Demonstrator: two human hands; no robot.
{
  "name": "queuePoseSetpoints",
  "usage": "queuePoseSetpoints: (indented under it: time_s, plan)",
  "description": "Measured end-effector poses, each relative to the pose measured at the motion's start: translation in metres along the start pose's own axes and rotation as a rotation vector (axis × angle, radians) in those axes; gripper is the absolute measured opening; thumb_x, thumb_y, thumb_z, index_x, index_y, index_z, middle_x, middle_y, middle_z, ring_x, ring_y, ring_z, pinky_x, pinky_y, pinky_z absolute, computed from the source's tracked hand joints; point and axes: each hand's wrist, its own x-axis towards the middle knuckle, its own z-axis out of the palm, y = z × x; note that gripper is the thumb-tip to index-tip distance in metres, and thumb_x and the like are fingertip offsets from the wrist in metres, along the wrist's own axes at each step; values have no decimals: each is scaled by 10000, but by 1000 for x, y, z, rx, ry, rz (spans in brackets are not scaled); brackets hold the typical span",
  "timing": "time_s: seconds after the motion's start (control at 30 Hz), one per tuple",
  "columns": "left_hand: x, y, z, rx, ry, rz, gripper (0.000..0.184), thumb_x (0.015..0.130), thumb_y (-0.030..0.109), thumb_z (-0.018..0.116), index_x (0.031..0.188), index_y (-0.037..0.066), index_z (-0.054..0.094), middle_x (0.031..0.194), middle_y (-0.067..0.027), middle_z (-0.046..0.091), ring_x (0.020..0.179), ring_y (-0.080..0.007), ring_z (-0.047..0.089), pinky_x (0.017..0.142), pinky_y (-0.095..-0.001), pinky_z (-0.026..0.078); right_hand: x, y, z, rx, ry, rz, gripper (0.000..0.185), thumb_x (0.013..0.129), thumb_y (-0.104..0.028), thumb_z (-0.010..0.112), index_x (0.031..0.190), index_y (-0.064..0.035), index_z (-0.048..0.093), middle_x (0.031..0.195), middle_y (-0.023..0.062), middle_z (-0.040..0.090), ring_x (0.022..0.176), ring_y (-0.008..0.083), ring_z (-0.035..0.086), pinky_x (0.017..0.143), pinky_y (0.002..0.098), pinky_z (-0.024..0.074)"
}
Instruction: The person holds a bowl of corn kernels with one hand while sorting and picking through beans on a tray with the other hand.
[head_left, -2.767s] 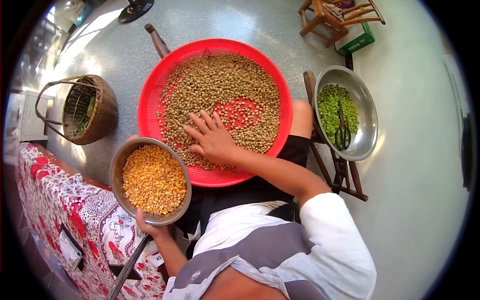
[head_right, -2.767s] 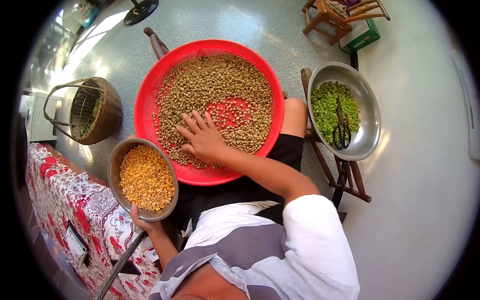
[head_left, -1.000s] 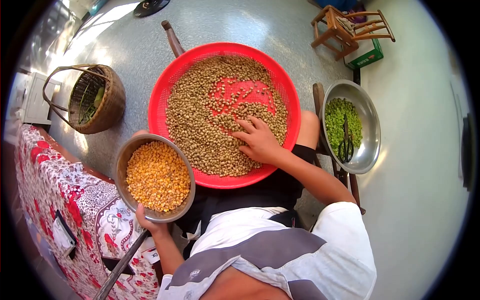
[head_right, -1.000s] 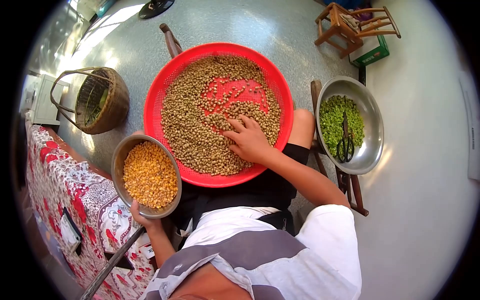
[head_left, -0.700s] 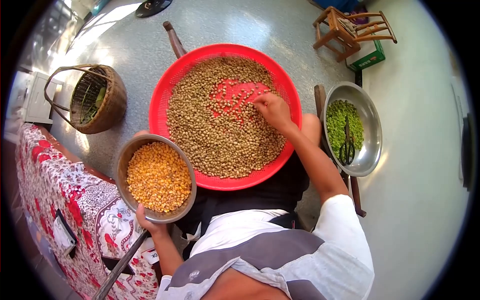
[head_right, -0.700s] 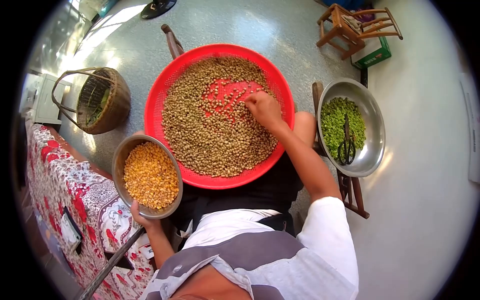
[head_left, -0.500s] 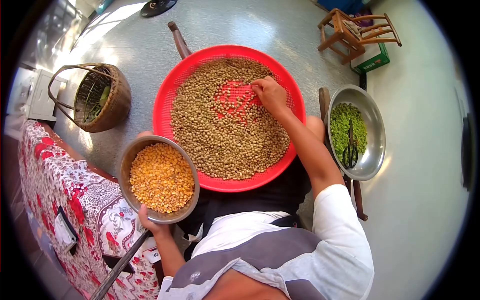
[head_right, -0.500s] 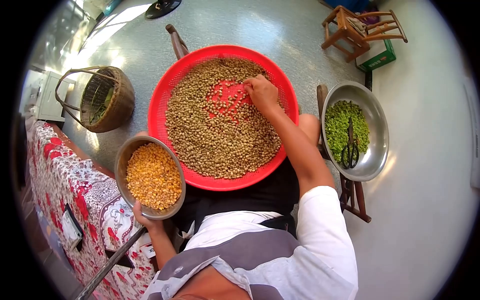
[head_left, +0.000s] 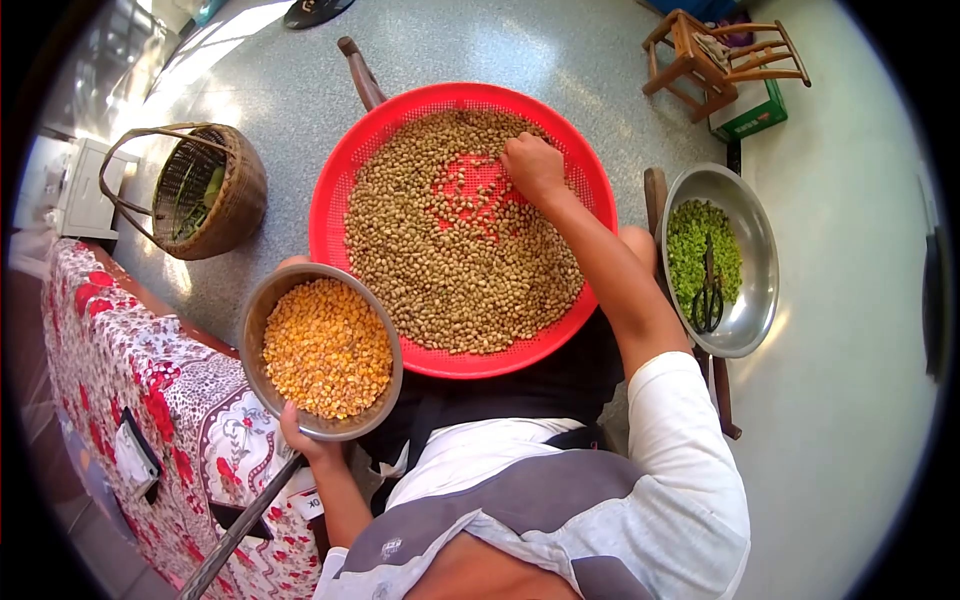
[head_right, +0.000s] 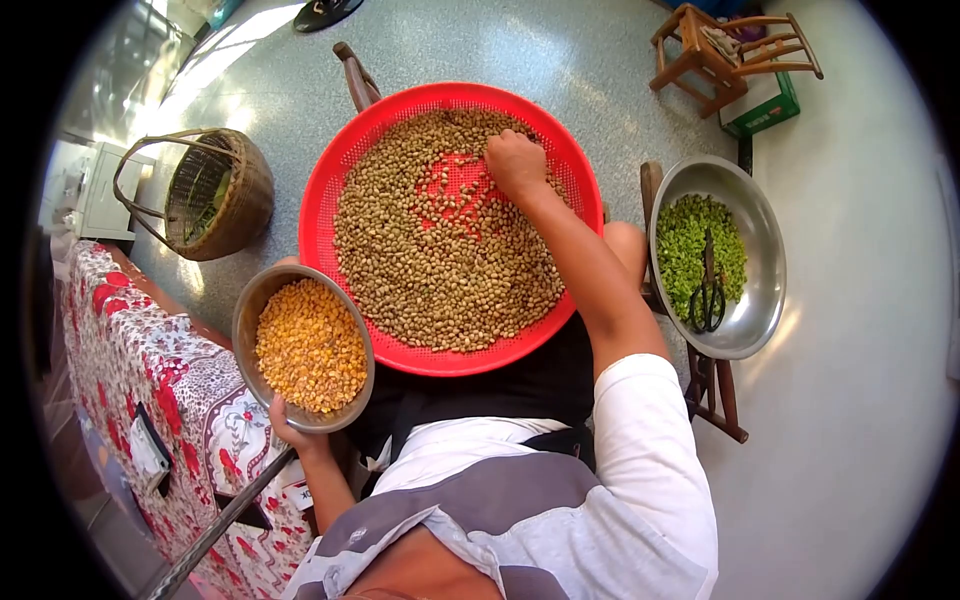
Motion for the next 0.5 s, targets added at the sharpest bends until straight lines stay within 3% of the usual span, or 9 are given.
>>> queuePoseSetpoints:
  time_s: [0.1,0.2,0.27,0.4,0.47,0.5]
  plan:
    - [-1,2,1,9,7,-1,698,857,330,451,1439,-39,341,1414,-223,459,1288,-354,485,1089,-466,400,6,-6,-4,-82,-118,53,159,873,-251,634,861,-101,687,890,92,658,839,286,663,711,420,556]
    - [-4,2,7,10,22,1,689,855,328,453,1430,-37,354,1405,-215,466,1279,-349,488,1084,-462,400,-1,-14,-20,43,-251,177,193,885,-245,623,878,-63,687,890,112,686,790,294,669,695,407,548]
    - [-5,2,10,-3,32,5,679,854,328,456,1421,-35,368,1395,-205,474,1269,-343,493,1078,-457,400,-17,-24,-34,607,-195,469,215,902,-238,626,885,-29,676,827,99,691,731,221,655,655,357,521]
    - [-6,3,14,15,19,10,688,851,334,459,1427,-29,363,1399,-206,469,1269,-344,492,1078,-456,401,-54,-97,-90,1282,-101,418,156,894,-169,671,833,-27,649,763,27,651,709,82,576,621,287,473]
    - [-4,4,18,33,19,3,693,851,336,459,1431,-28,358,1402,-206,467,1271,-345,492,1079,-455,401,-72,-145,-119,1338,-17,243,115,896,-113,674,823,-39,623,723,-16,576,660,71,539,575,271,441]
    - [-5,5,19,38,17,6,698,850,341,457,1436,-25,353,1406,-207,462,1273,-345,489,1082,-457,398,-78,-164,-136,1245,-15,58,105,876,-109,687,820,-51,619,728,17,581,657,120,565,579,296,455]
